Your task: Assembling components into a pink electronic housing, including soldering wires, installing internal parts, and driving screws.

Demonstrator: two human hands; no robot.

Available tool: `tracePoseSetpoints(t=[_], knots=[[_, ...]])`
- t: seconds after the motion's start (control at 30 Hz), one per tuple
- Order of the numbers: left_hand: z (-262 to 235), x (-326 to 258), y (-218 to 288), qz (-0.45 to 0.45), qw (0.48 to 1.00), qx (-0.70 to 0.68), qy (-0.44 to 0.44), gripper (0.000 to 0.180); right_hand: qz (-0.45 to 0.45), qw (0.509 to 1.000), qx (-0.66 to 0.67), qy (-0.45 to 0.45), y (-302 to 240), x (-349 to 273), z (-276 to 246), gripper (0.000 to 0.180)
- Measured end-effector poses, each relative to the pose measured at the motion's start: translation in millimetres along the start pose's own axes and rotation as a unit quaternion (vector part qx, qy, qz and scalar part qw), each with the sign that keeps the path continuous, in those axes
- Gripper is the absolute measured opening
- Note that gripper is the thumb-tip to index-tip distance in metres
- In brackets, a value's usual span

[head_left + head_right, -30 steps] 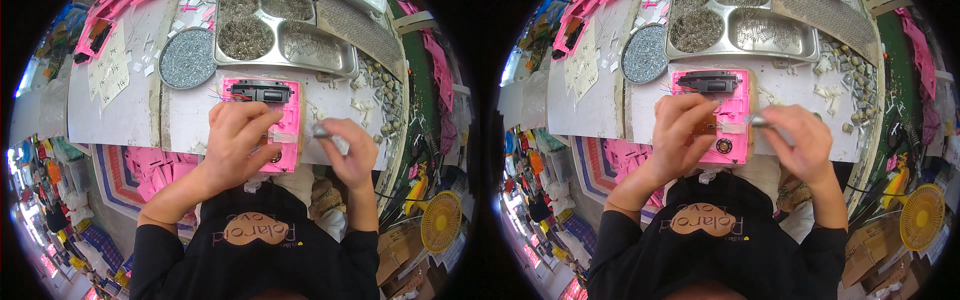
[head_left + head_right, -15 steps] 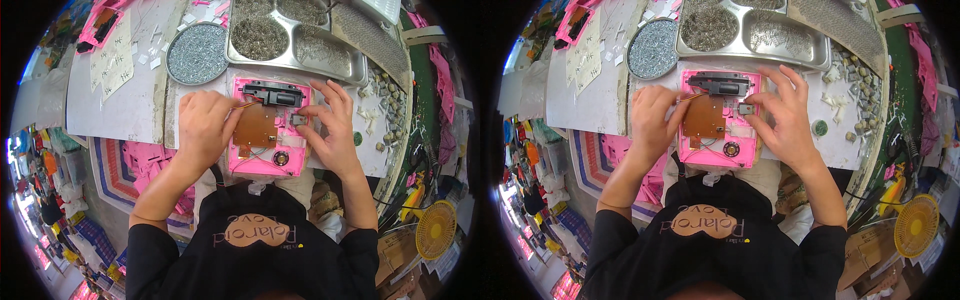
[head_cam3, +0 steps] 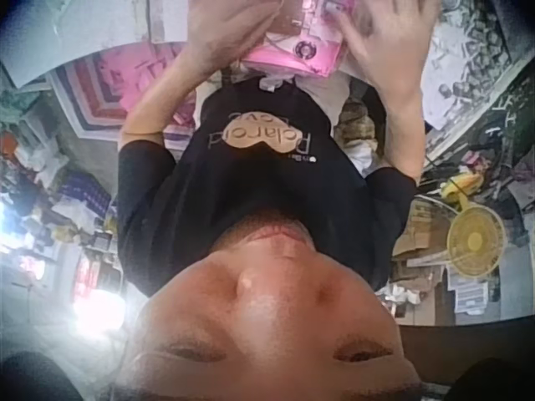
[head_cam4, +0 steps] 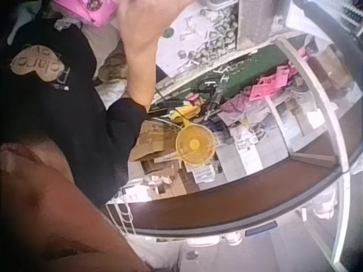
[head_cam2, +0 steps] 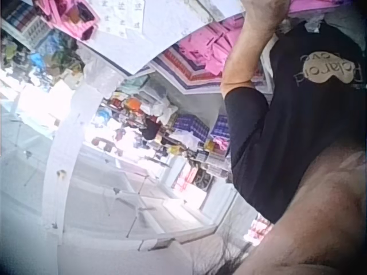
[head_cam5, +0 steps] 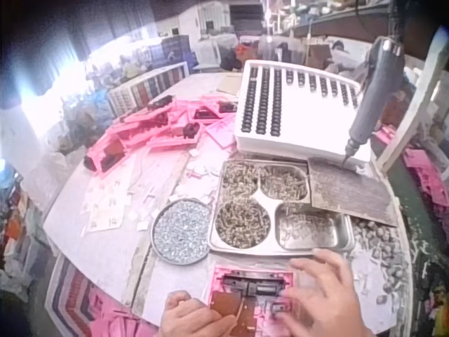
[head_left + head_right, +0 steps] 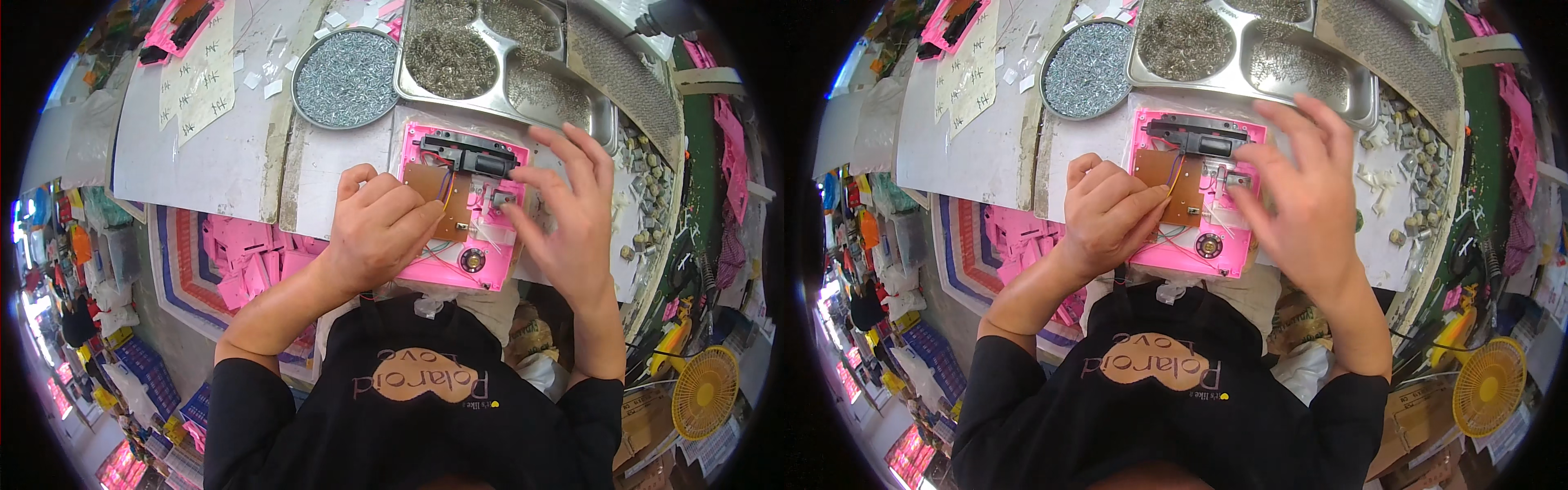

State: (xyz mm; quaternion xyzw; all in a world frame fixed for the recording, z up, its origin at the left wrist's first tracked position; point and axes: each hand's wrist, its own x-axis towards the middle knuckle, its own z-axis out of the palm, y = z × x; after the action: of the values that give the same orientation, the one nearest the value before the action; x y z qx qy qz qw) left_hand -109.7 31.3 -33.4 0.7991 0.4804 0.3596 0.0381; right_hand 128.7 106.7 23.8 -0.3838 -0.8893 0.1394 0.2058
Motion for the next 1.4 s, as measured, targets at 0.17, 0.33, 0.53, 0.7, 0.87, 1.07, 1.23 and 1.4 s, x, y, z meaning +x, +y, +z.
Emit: tracePoseSetpoints(t=[0.17,0.33,0.53,0.7,0.87,1.07,1.23,1.4], knots=[[0.8,1.2,-1.4,0.003,1.000,0.003,0.005,0.021,-0.100,0.993,0.064,0.030,-9.5,24.3,29.4,0.026],[-5.1,4.9,-0.4,0.001,1.000,0.003,0.008,0.022,-0.156,0.987,0.041,-0.006,-11.6,37.4,38.5,0.019],[-7.7,6.1,-7.0,-0.022,0.999,-0.007,0.023,0.018,-0.161,0.985,0.049,0.038,-3.6,30.6,42.1,0.018],[-12.3,7.4,-18.2,-0.033,0.999,0.008,0.019,0.018,-0.129,0.988,0.060,0.058,2.3,18.8,40.8,0.019],[-10.4,18.8,-16.3,-0.104,0.993,-0.031,0.048,0.013,-0.112,0.990,0.075,0.053,2.0,9.7,40.1,0.017],[-2.1,29.1,1.2,-0.185,0.972,-0.137,0.035,0.012,-0.137,0.989,0.045,0.018,-10.4,12.6,41.9,0.016],[10.0,31.5,7.7,-0.124,0.972,-0.192,0.046,0.014,-0.058,0.989,0.084,0.109,1.2,5.1,38.3,0.021],[7.2,33.2,10.1,-0.159,0.963,-0.219,0.017,0.010,-0.064,0.988,0.084,0.111,0.5,9.6,40.6,0.021]])
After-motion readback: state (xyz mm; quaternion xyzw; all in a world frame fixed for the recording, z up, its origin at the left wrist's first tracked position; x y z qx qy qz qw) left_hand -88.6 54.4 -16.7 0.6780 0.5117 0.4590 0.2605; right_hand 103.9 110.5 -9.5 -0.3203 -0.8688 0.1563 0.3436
